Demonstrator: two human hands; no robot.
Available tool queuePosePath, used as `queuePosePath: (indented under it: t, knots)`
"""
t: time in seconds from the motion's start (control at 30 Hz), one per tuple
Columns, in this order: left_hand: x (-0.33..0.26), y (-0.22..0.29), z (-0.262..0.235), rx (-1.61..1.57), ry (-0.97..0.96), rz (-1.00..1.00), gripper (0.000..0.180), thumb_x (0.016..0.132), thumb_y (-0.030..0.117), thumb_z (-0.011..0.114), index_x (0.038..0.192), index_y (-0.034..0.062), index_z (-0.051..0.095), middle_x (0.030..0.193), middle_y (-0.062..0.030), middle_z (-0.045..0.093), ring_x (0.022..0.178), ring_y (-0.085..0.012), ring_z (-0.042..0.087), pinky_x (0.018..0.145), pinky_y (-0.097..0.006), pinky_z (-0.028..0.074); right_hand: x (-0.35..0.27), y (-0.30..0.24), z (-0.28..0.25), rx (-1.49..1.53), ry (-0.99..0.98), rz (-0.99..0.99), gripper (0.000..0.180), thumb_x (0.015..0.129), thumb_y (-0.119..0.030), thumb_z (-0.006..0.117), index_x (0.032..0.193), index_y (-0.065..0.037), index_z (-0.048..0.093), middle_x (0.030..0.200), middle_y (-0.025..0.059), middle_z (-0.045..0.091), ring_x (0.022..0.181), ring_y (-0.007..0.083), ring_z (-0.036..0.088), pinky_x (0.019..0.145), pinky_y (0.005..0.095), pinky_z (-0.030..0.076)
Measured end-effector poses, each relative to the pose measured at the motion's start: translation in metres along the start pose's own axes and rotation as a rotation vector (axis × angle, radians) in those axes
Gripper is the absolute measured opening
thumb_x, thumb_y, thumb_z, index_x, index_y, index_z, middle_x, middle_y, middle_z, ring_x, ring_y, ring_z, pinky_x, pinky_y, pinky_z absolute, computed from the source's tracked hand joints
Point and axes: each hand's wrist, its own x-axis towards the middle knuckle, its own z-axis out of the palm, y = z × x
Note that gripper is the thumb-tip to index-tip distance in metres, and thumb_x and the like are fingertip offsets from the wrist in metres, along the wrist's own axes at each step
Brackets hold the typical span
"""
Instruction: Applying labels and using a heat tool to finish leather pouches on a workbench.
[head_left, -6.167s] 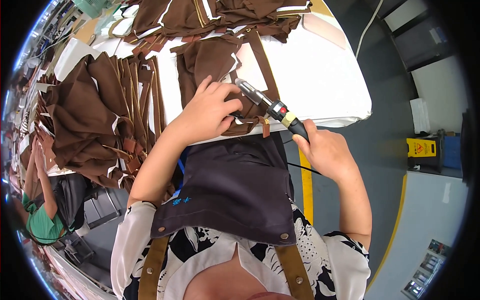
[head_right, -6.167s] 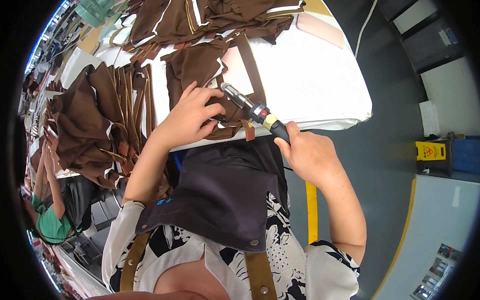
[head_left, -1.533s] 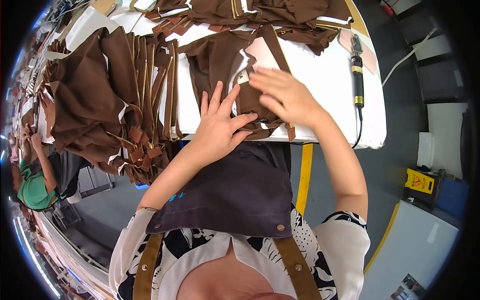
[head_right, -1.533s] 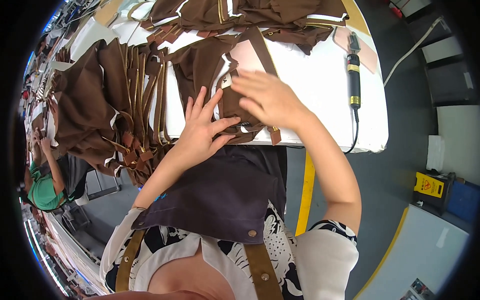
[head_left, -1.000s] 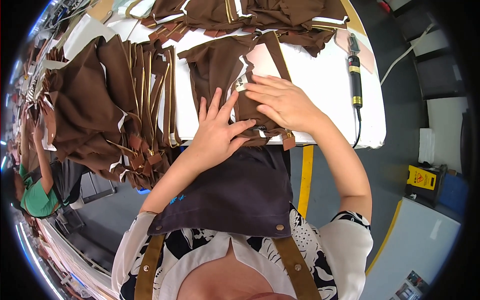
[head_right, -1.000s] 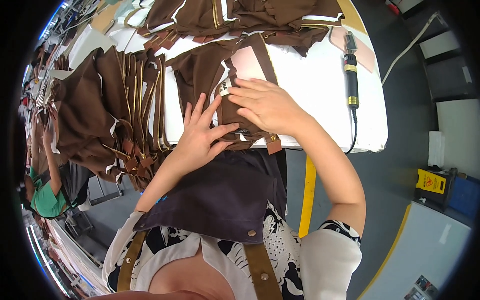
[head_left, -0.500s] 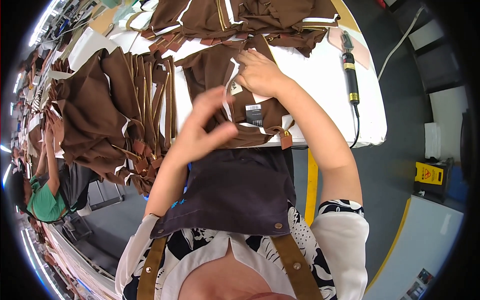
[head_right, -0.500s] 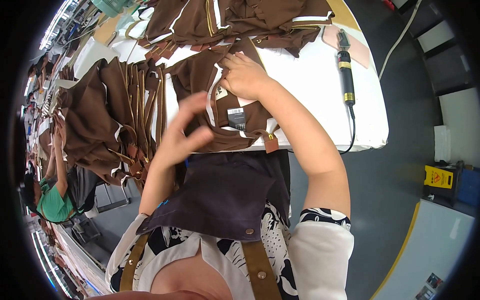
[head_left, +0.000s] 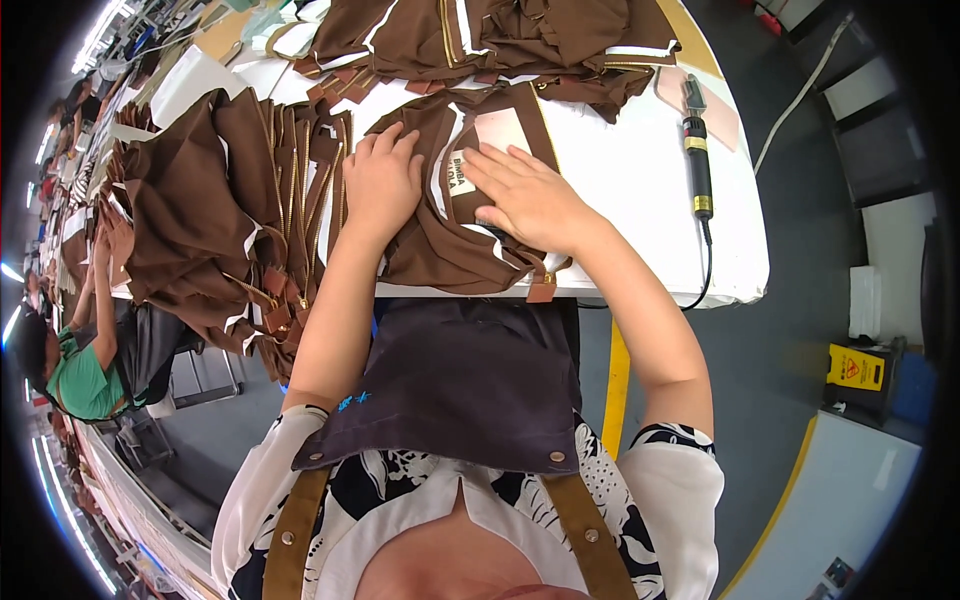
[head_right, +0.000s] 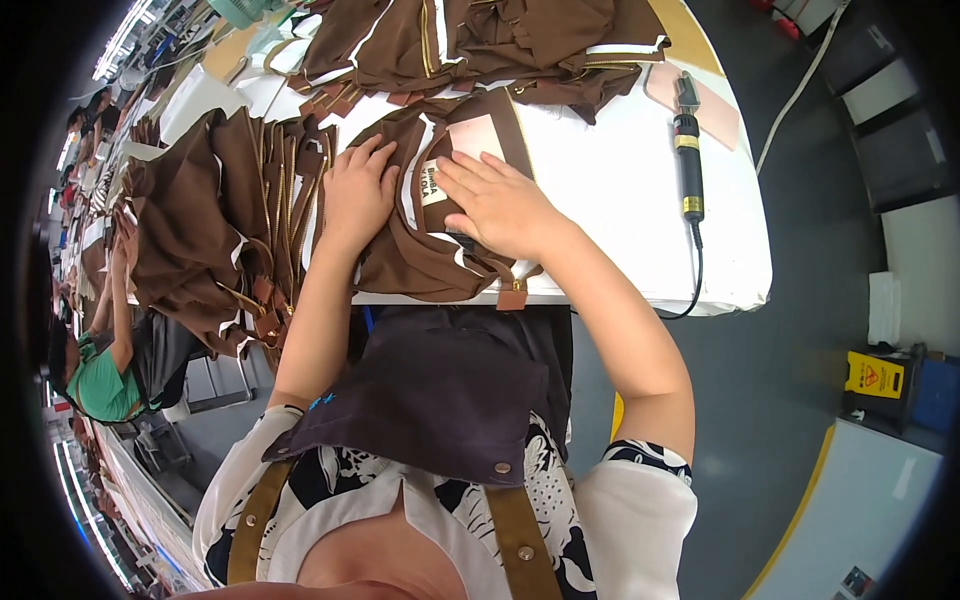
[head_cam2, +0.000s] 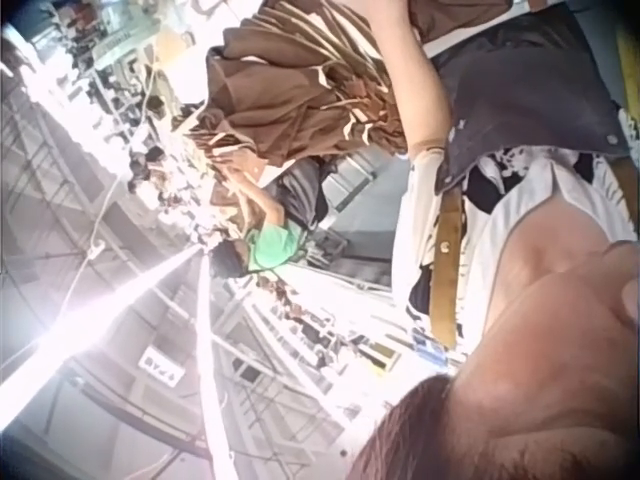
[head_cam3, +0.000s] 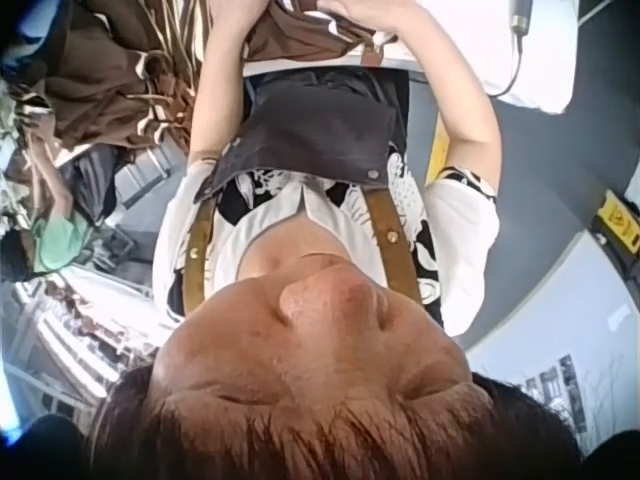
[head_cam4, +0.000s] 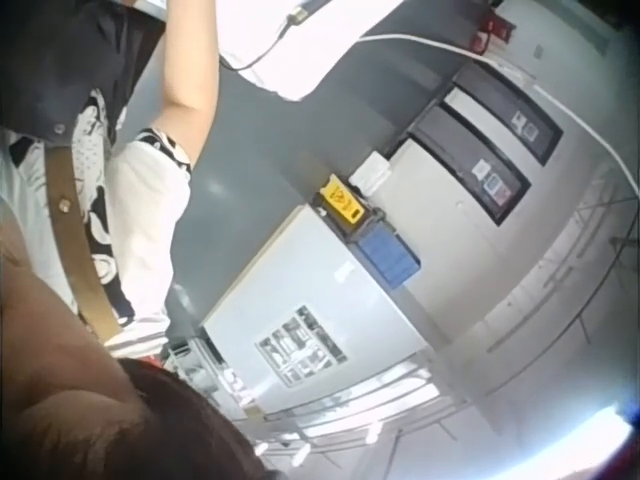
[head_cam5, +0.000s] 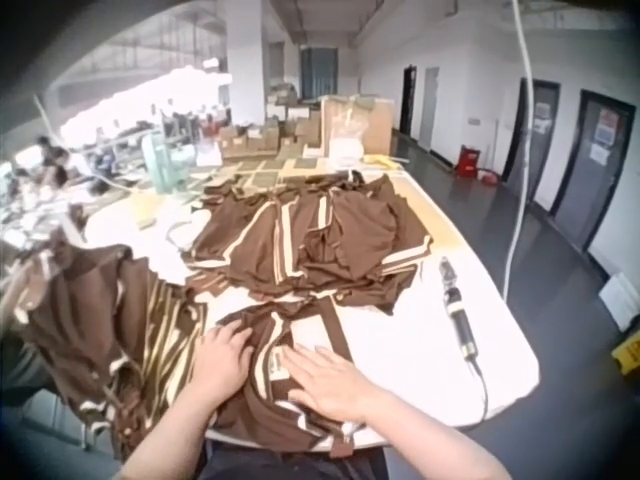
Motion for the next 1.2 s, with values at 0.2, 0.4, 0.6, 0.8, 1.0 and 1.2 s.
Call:
queuePosePath:
  t: [0.2, 0.4, 0.6, 0.8, 1.0, 1.2]
  knots:
    - [-0.001, -0.007, 0.005, -0.054, -0.008, 0.008, 0.035, 0.091, 0.017, 0.064, 0.126, 0.0126, 0.068, 0.137, -0.0091, 0.061, 0.124, -0.0334, 0.055, 0.101, -0.048, 0.043, -0.023, -0.013, -0.01, 0.043, -0.056, -0.015, 0.057, 0.104, -0.034, 0.049, 0.153, -0.006, 0.039, 0.162, 0.0093, 0.035, 0.152, 0.0242, 0.027, 0.126, 0.0413, 0.021]
    - [0.0, 0.01, -0.011, -0.111, 0.291, -0.054, 0.057, 0.086, 0.029, 0.074, 0.135, 0.0046, 0.055, 0.132, -0.0207, 0.058, 0.119, -0.0376, 0.056, 0.1, -0.049, 0.044, -0.01, 0.002, -0.014, 0.226, 0.0, 0.031, 0.051, 0.104, -0.029, 0.05, 0.148, -0.004, 0.046, 0.157, 0.0123, 0.042, 0.149, 0.0274, 0.032, 0.122, 0.0424, 0.028]
    - [0.009, -0.008, -0.037, -0.127, -0.214, -0.413, 0.064, 0.082, 0.045, 0.079, 0.121, -0.0028, 0.06, 0.115, -0.0256, 0.067, 0.108, -0.0411, 0.064, 0.09, -0.047, 0.051, 0.043, 0.022, 0.009, 0.05, 0.137, 0.087, 0.04, 0.1, -0.026, 0.055, 0.131, -0.001, 0.056, 0.143, 0.017, 0.054, 0.141, 0.034, 0.043, 0.118, 0.0449, 0.032]
    - [0.009, -0.012, -0.024, -1.211, -0.087, -0.454, 0.04, 0.097, 0.027, 0.066, 0.128, 0.0027, 0.058, 0.117, -0.0151, 0.069, 0.105, -0.0242, 0.067, 0.091, -0.039, 0.053, 0.042, 0.021, 0.008, 0.261, 0.222, 0.079, 0.042, 0.095, -0.02, 0.062, 0.129, 0.003, 0.054, 0.131, 0.0237, 0.058, 0.126, 0.0422, 0.052, 0.106, 0.0462, 0.041]
    - [0.044, 0.025, -0.094, -1.911, -0.164, -0.304, 0.046, 0.105, 0.02, 0.057, 0.146, 0.0062, 0.045, 0.139, -0.0058, 0.057, 0.124, -0.0152, 0.056, 0.106, -0.034, 0.045, 0.051, -0.011, -0.021, 1.089, 0.422, 0.455, 0.046, 0.097, -0.019, 0.062, 0.137, 0.003, 0.055, 0.135, 0.018, 0.062, 0.123, 0.0245, 0.059, 0.1, 0.0356, 0.047]
    - [0.064, 0.044, -0.132, -1.946, -0.273, -0.119, 0.048, 0.107, 0.021, 0.051, 0.151, 0.0075, 0.038, 0.144, -0.0046, 0.054, 0.129, -0.0135, 0.051, 0.111, -0.033, 0.04, 0.042, 0.012, -0.015, 1.436, 0.484, 0.413, 0.047, 0.096, -0.017, 0.066, 0.138, 0.001, 0.055, 0.136, 0.0142, 0.062, 0.123, 0.022, 0.059, 0.098, 0.0339, 0.05]
